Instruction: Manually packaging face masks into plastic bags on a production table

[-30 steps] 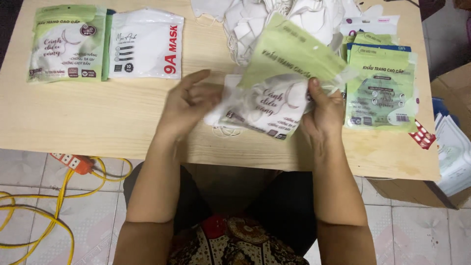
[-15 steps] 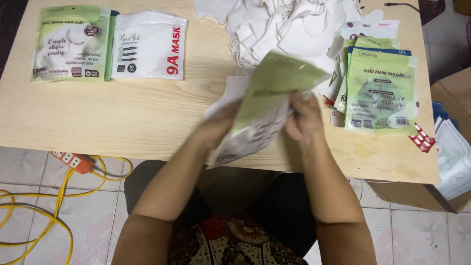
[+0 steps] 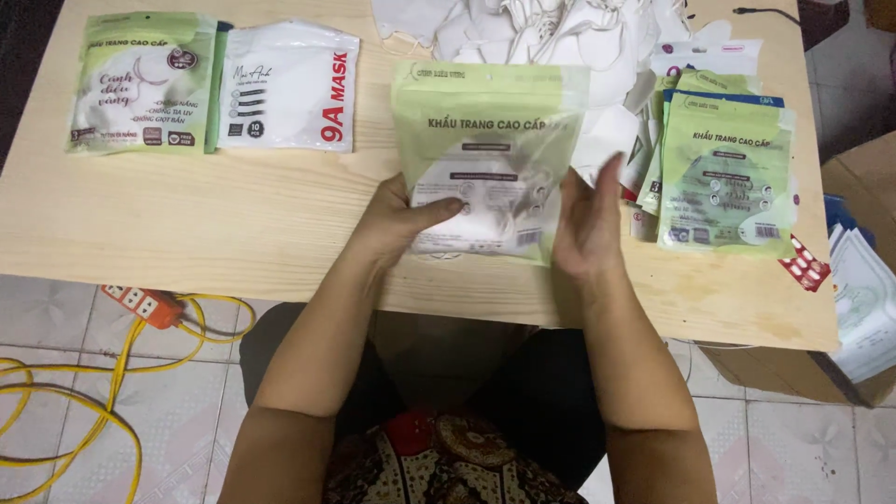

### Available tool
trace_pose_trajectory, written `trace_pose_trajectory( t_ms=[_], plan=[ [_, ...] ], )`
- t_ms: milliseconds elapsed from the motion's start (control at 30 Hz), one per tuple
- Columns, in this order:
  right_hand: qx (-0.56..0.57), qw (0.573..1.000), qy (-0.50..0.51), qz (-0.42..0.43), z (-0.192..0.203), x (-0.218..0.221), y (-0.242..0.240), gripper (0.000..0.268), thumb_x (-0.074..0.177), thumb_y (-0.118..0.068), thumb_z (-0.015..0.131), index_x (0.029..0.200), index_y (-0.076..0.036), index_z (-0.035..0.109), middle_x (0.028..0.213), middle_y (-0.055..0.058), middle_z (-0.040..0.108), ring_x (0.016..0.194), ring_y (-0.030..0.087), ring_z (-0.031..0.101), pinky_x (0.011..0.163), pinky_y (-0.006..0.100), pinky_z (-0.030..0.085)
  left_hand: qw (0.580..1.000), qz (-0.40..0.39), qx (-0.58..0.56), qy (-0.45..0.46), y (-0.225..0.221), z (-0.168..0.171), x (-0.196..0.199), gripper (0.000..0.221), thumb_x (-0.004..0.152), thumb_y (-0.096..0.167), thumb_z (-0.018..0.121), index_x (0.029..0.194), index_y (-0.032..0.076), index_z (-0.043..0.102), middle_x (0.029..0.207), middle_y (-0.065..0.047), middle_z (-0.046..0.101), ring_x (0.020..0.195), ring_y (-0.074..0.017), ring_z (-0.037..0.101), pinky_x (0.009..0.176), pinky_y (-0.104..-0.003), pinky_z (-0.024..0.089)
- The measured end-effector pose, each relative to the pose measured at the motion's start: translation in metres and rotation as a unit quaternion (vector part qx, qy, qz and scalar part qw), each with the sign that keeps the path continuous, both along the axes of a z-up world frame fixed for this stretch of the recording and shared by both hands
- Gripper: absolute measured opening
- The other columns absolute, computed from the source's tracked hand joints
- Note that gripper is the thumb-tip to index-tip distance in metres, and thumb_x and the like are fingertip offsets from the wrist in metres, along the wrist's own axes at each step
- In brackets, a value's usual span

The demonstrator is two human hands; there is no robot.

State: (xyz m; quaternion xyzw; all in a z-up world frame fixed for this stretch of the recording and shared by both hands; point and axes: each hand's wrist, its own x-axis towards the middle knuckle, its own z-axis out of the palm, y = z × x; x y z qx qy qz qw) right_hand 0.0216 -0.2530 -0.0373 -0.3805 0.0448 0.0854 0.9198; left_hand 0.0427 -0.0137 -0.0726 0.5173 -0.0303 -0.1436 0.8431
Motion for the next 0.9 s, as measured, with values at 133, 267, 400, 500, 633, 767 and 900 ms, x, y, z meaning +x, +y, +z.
trace_pose_trajectory(
  t_ms=[133, 267, 400, 500, 633, 767, 900],
  plan=[
    [-0.161, 0.986, -0.043, -0.028, -0.040, 0.002, -0.003, 0.038, 0.093, -0.012, 0.072, 0.130, -0.010, 0.063, 0.118, 0.009, 0.074, 0.111, 0.028, 0.073, 0.103, 0.043, 0.058, 0.997, 0.012, 0.068, -0.017, 0.005, 0.006, -0.005, 0.047, 0.067, 0.009, 0.097, 0.110, 0.008, 0.076, 0.097, -0.007, 0.078, 0.086, -0.0148, 0.072, 0.078, -0.031, 0.061],
    [-0.327, 0.943, -0.052, -0.016, -0.010, -0.008, 0.021, 0.026, 0.080, -0.004, 0.085, 0.104, -0.010, 0.078, 0.088, 0.006, 0.078, 0.076, 0.012, 0.072, 0.073, 0.028, 0.061, 0.995, 0.075, 0.064, 0.026, 0.011, 0.032, -0.008, 0.024, 0.084, 0.013, 0.086, 0.106, 0.008, 0.076, 0.093, -0.008, 0.077, 0.079, -0.0162, 0.073, 0.075, -0.033, 0.063],
    [-0.246, 0.967, -0.046, -0.039, -0.031, 0.002, 0.015, 0.023, 0.089, -0.003, 0.077, 0.111, -0.002, 0.072, 0.096, 0.017, 0.077, 0.084, 0.024, 0.078, 0.079, 0.038, 0.065, 0.983, 0.176, 0.009, 0.043, 0.015, 0.055, -0.006, 0.011, 0.092, 0.015, 0.078, 0.093, 0.005, 0.076, 0.077, -0.009, 0.076, 0.066, -0.0138, 0.074, 0.062, -0.027, 0.064],
    [-0.286, 0.955, -0.076, 0.031, -0.049, -0.004, 0.009, 0.053, 0.074, -0.001, 0.087, 0.122, -0.004, 0.065, 0.107, 0.012, 0.076, 0.094, 0.021, 0.074, 0.086, 0.039, 0.062, 0.972, 0.231, 0.002, 0.050, 0.022, 0.054, -0.001, 0.013, 0.091, 0.017, 0.078, 0.090, 0.005, 0.075, 0.073, -0.008, 0.074, 0.063, -0.0126, 0.072, 0.058, -0.027, 0.062],
    [-0.340, 0.940, 0.006, 0.012, -0.024, 0.009, 0.047, 0.035, 0.075, -0.002, 0.088, 0.105, -0.006, 0.071, 0.091, 0.009, 0.077, 0.078, 0.018, 0.076, 0.071, 0.032, 0.063, 0.971, 0.234, 0.040, 0.038, 0.052, 0.056, 0.008, 0.010, 0.092, 0.018, 0.077, 0.093, 0.008, 0.077, 0.076, -0.005, 0.075, 0.065, -0.0091, 0.069, 0.059, -0.025, 0.061],
    [-0.281, 0.956, 0.085, -0.008, 0.006, 0.051, 0.093, 0.033, 0.082, -0.001, 0.078, 0.114, -0.003, 0.068, 0.102, 0.016, 0.076, 0.089, 0.028, 0.077, 0.080, 0.040, 0.064, 0.830, 0.521, 0.094, -0.179, 0.111, 0.026, 0.034, 0.027, 0.094, 0.007, 0.072, 0.121, 0.008, 0.068, 0.114, -0.013, 0.074, 0.111, -0.0208, 0.069, 0.102, -0.037, 0.054],
    [-0.252, 0.965, 0.057, -0.036, 0.004, 0.098, 0.162, 0.038, 0.080, -0.006, 0.088, 0.113, 0.001, 0.072, 0.093, 0.019, 0.077, 0.083, 0.031, 0.079, 0.074, 0.045, 0.066, 0.748, 0.640, -0.072, -0.157, 0.152, 0.045, 0.016, 0.030, 0.105, 0.015, 0.070, 0.132, 0.008, 0.060, 0.121, -0.014, 0.069, 0.117, -0.0224, 0.065, 0.105, -0.042, 0.051]
  ],
)
